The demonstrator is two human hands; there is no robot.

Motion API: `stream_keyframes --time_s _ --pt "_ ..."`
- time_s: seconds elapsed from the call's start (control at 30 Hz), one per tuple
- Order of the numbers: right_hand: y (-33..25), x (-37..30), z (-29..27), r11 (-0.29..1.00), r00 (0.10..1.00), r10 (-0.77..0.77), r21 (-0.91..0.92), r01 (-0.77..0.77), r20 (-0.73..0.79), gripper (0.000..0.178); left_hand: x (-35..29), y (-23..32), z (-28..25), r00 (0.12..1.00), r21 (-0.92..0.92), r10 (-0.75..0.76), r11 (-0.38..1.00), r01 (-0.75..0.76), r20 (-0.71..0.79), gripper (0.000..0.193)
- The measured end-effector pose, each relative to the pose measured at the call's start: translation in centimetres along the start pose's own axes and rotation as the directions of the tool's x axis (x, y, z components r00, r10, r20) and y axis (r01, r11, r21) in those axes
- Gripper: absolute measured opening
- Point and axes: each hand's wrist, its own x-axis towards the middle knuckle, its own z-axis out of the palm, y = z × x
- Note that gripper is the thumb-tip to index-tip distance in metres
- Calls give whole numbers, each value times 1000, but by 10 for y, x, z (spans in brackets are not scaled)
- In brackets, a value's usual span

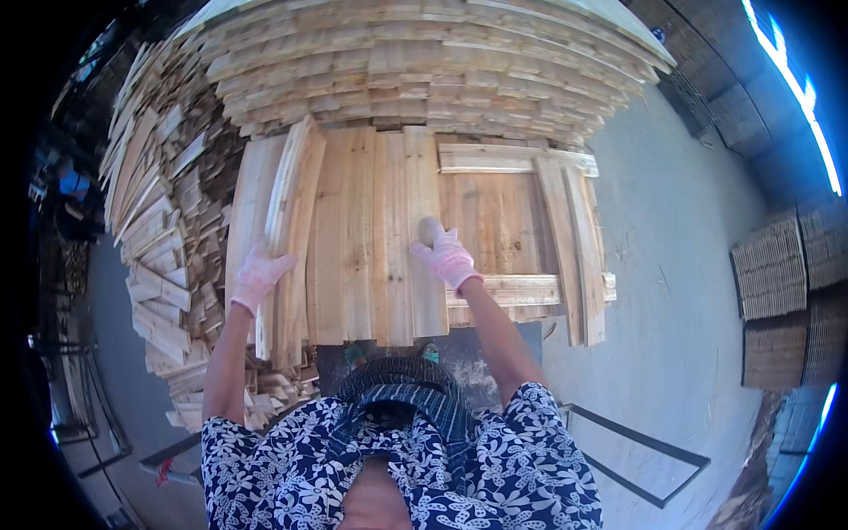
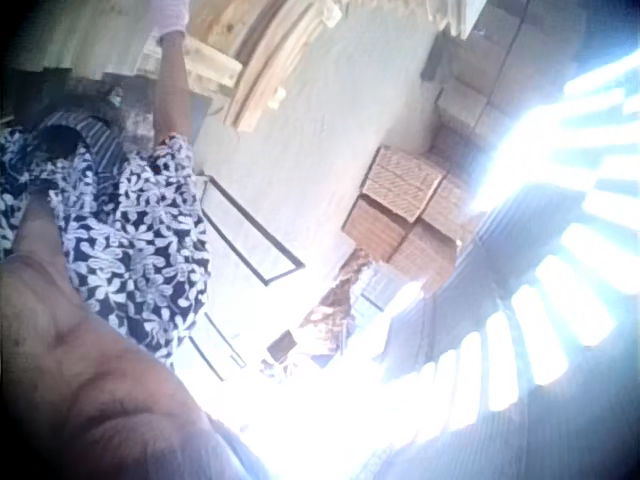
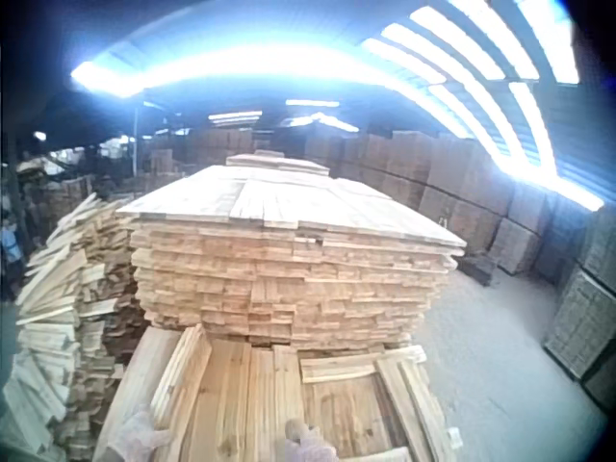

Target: The person picks up wooden planks from a large pile and places them onto a wooden pallet. They arrange the planks in a neat, organized stack, repeating the process of lifting and placing multiple times to build up the pile on the pallet.

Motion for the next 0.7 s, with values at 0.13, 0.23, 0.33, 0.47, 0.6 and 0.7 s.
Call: stream_keyframes --time_s 0.13,0.23,0.33,0.47,0.6,0.7 --pt "74 -17 -124 936 915 119 -265 -234 -386 72 9 -50 2 994 -146 58 987 -71 -95 98" --pt "161 -62 -197 722 776 399 -356 -594 -488 87 -22 -7 -8 996 -139 51 988 -60 -67 98" --pt "219 -81 -193 765 762 543 -167 -622 -353 90 -38 22 -4 999 20 36 999 -35 -34 98" --pt "220 -73 -179 848 809 440 -118 -517 -389 89 -35 22 40 994 290 -103 951 105 -23 99" --pt "173 -63 -165 862 837 414 -141 -487 -358 90 -38 20 40 995 313 -104 944 99 -1 100" --pt "167 -41 -165 859 866 410 -198 -472 -288 94 -35 25 38 997 299 -80 951 80 -11 101"
